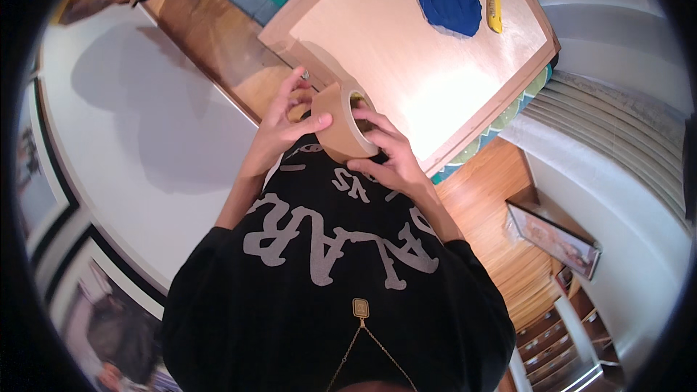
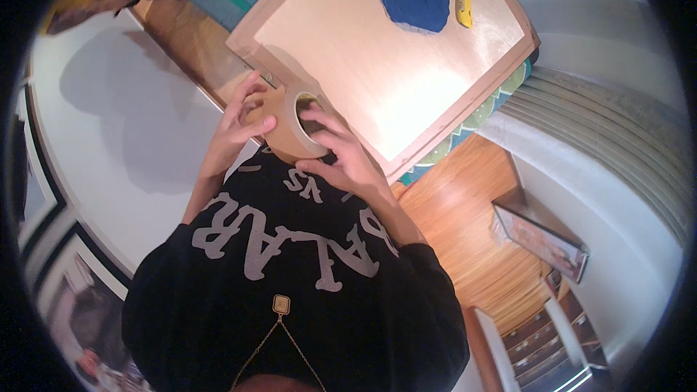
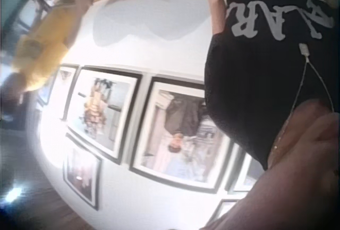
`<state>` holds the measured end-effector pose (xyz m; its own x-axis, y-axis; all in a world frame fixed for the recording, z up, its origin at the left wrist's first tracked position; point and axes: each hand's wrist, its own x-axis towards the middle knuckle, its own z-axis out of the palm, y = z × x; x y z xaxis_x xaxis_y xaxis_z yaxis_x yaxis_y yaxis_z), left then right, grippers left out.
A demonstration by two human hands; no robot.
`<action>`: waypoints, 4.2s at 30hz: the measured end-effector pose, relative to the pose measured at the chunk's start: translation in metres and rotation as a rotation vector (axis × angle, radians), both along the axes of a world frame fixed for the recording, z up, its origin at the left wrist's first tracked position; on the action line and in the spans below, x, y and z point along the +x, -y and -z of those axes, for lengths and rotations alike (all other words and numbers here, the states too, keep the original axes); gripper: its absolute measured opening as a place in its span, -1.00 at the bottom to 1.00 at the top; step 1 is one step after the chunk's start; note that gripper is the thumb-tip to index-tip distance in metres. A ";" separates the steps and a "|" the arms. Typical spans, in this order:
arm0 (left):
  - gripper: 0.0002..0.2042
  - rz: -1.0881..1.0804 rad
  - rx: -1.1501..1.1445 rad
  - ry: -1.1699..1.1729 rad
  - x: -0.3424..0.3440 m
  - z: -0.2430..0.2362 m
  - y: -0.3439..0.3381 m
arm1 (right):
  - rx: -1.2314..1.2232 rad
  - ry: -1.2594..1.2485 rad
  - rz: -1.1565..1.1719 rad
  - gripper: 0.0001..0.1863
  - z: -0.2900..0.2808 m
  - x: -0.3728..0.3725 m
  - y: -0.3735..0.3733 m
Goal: The person applies brown packing tape to the edges of a wooden furniture piece using a utility knife to cut the tape and a blue cloth to smooth it. The person repeatedly measures, cuts, and presses tape along the frame edges.
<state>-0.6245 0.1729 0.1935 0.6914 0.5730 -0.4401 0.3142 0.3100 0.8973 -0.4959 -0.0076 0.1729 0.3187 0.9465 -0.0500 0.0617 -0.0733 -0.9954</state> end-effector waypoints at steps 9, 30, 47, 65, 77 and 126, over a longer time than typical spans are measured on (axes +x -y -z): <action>-0.88 -0.012 0.223 -0.027 -0.043 0.023 0.126 | -0.158 -0.018 -0.142 -0.64 -0.008 -0.017 0.122; -0.83 -0.205 -0.139 0.014 -0.060 0.064 0.120 | -0.552 0.078 -0.270 -0.56 -0.018 -0.014 0.082; -0.82 -0.324 0.698 -0.206 -0.019 0.171 0.036 | -0.743 -0.107 -0.075 -0.51 0.014 0.003 -0.015; -0.84 -0.565 0.866 -0.105 0.002 0.176 0.015 | -0.723 -0.366 0.007 -0.57 0.017 0.016 -0.037; -0.82 -0.522 0.965 -0.146 0.008 0.196 0.003 | -0.707 -0.372 0.022 -0.57 0.021 0.020 -0.041; -0.47 -0.296 1.642 -0.444 0.087 0.178 -0.035 | -0.819 0.094 -0.323 -0.42 0.015 0.055 0.174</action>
<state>-0.5377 0.2080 0.0157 0.4851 0.6584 0.5754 0.7116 -0.6797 0.1778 -0.4411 -0.1815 0.1581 0.0785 0.6693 -0.7388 0.2816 -0.7258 -0.6276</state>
